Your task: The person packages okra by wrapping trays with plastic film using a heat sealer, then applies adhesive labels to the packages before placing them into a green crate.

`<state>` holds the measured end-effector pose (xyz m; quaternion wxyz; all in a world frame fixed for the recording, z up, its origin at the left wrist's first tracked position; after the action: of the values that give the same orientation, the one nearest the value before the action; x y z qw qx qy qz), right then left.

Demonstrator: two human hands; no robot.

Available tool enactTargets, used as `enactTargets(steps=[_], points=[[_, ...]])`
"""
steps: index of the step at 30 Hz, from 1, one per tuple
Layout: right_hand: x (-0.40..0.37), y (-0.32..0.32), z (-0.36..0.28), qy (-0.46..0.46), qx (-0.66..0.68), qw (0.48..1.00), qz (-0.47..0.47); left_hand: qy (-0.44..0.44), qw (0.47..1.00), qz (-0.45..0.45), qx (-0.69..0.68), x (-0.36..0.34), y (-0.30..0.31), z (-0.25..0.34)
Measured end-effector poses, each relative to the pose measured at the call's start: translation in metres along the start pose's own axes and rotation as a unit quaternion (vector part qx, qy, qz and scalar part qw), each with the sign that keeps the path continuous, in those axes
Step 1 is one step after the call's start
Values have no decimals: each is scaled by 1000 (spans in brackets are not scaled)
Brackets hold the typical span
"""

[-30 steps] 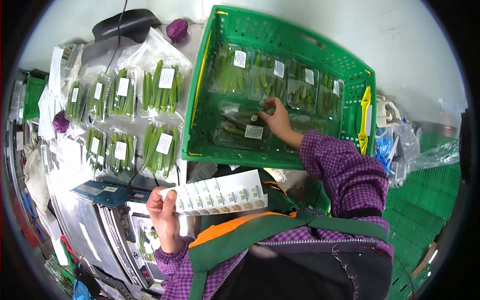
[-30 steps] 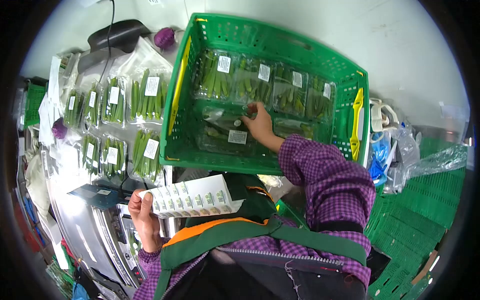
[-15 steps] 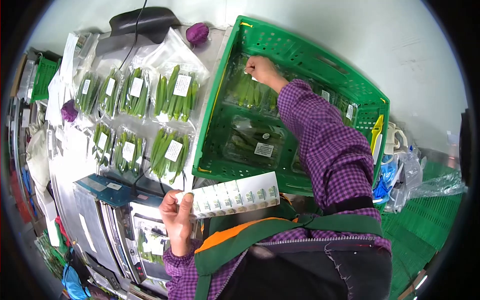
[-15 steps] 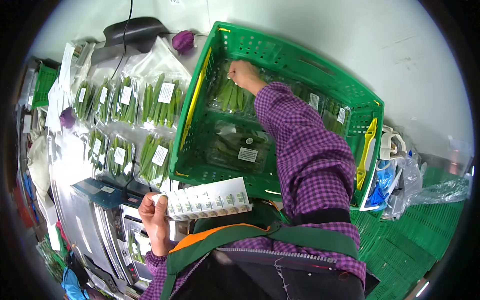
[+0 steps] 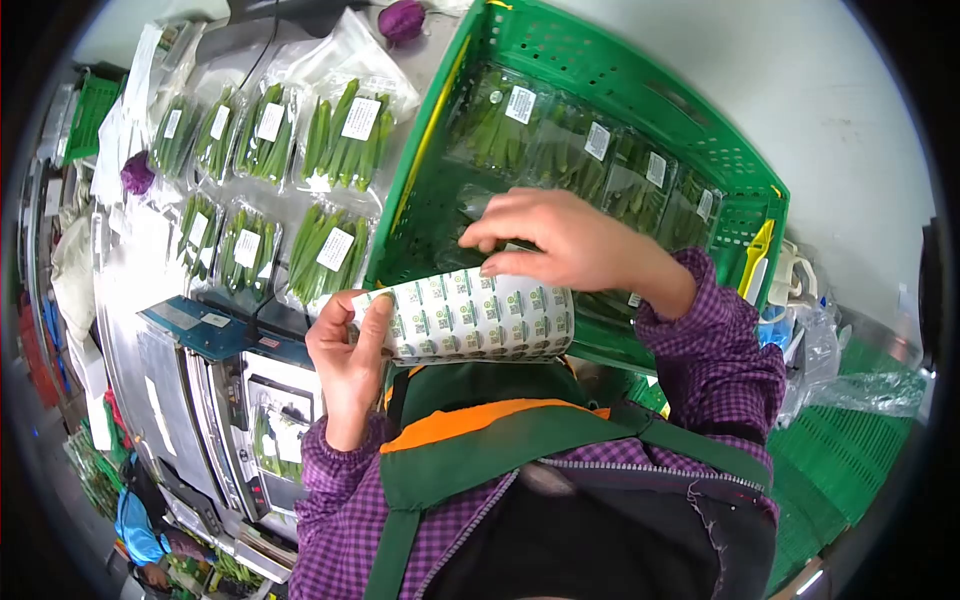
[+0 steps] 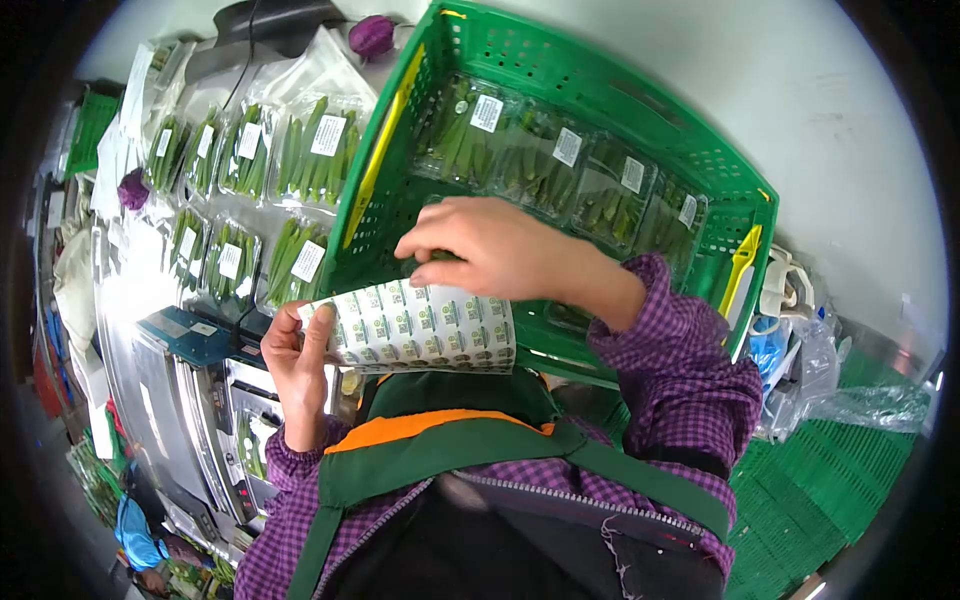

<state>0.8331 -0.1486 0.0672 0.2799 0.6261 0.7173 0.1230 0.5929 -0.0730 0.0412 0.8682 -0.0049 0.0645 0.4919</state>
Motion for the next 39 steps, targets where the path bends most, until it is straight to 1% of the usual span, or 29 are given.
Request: enactTargets(steps=[1,4,5,7,8,13,15,16,18,19,20,21,23,25,26,28,29,31,32,34,35,36,37,38,39], points=[[-6,-4,-1,-3,1,1000,6,-2,1000,-7,0,1,-5,1],[-20,-13,3,24,-39,994,102,-33,999,-24,8,7,-20,-1],[-25,-16,4,21,-39,993,108,-36,999,-31,8,8,-23,1],[-35,-18,3,51,-113,971,205,30,999,-25,-30,9,-30,-1],[-39,-18,2,66,-134,961,233,31,998,-22,-43,10,-33,-3],[-52,-29,20,70,-162,944,278,31,997,-47,-57,17,-45,-12],[-53,-31,24,57,-154,956,242,48,996,-52,-51,18,-47,-12],[-53,-28,24,57,-154,956,244,47,996,-53,-51,18,-47,-12],[-55,-18,27,33,14,975,219,41,997,-53,-44,19,-49,-13],[-54,-12,34,33,14,975,219,42,997,-52,-44,19,-49,-13],[-50,2,53,-21,149,957,247,38,998,-47,-31,19,-49,-13],[-45,15,74,-75,280,918,271,35,998,-43,-19,18,-49,-13],[-32,36,136,-120,234,913,312,23,999,-43,6,17,-49,-14],[-17,46,188,-160,154,927,302,9,999,-43,32,17,-49,-15],[-10,48,205,-159,155,927,302,15,998,-43,43,16,-49,-15],[3,48,230,-212,7,937,279,20,997,-41,55,14,-49,-17],[7,46,242,-211,8,937,279,9,997,-39,60,14,-49,-17],[12,43,254,-184,-176,919,300,-3,997,-37,64,13,-49,-17],[11,45,249,-185,-175,919,300,-2,997,-30,64,13,-49,-18],[2,55,239,-170,-173,877,414,1,998,-27,63,12,-50,-18],[-5,59,236,-174,-174,876,415,-10,997,-26,66,12,-49,-16],[-17,65,236,-211,-71,890,397,-22,997,-26,68,13,-50,-16],[-31,70,240,-246,33,893,376,-30,997,-23,63,13,-51,-16],[-46,75,253,-231,61,891,387,-36,997,-24,58,12,-51,-18],[-61,82,262,-237,57,888,390,-44,997,-25,53,12,-52,-20]])
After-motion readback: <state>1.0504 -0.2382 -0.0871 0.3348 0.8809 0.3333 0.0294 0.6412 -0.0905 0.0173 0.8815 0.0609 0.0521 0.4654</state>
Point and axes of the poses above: each hand's wrist, its own x-axis towards the middle knuckle, its own y-axis out of the back of the hand, z = x × y, the point moved 2 cm from there along x, towards the middle knuckle, and after that the axes turned 12 degrees about -y, right-handed, at the moved point
